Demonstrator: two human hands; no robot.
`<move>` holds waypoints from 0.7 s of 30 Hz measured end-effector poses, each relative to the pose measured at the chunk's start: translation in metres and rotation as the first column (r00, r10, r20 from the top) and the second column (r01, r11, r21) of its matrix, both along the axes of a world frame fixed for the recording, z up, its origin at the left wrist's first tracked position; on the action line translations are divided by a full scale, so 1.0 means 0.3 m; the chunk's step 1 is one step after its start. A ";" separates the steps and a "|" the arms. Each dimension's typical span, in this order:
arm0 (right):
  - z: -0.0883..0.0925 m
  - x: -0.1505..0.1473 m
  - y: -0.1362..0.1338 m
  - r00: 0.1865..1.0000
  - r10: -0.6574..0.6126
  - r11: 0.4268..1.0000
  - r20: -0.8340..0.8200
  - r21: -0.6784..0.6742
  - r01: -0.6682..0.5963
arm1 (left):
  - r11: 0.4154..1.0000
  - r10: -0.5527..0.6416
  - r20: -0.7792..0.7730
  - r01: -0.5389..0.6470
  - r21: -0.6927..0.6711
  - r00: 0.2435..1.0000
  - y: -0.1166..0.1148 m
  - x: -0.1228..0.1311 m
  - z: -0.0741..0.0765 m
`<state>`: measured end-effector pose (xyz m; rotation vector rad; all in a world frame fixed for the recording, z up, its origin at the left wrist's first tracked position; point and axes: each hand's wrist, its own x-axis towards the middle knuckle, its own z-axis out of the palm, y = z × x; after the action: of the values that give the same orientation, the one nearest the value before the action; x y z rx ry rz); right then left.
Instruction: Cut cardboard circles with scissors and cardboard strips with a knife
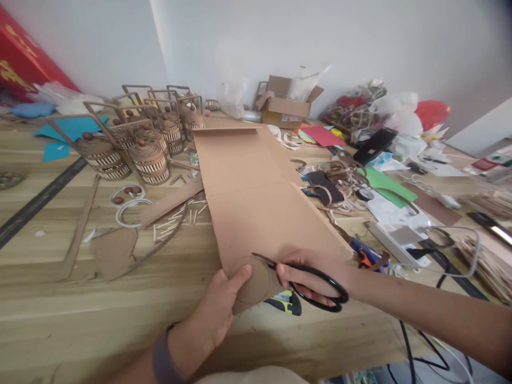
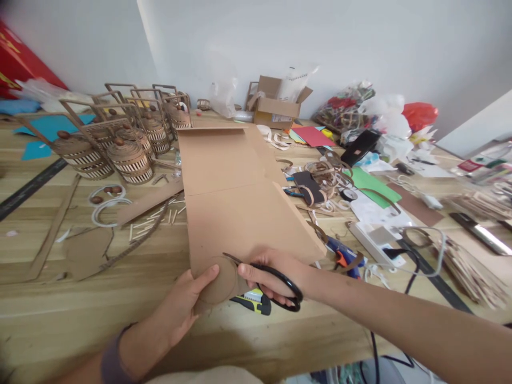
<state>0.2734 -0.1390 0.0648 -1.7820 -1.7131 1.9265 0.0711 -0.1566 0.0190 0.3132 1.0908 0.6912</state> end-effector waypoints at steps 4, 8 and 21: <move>0.048 0.005 0.029 0.999 0.044 0.999 -0.012 -0.020 -0.045 | 1.000 0.013 0.035 -0.013 0.023 0.999 -0.002 -0.003 0.001; 0.088 0.016 0.071 0.993 0.121 0.990 -0.004 -0.076 -0.121 | 0.999 0.006 0.038 -0.007 0.033 0.999 -0.002 -0.006 0.020; 0.060 -0.008 0.177 0.974 0.225 0.946 0.002 -0.240 -0.218 | 0.996 -0.041 0.011 0.040 0.084 0.999 0.013 -0.030 0.052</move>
<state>0.2711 -0.0860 0.0828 -1.7609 -1.8319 2.2977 0.0619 -0.1528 0.0344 0.4013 1.0423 0.7032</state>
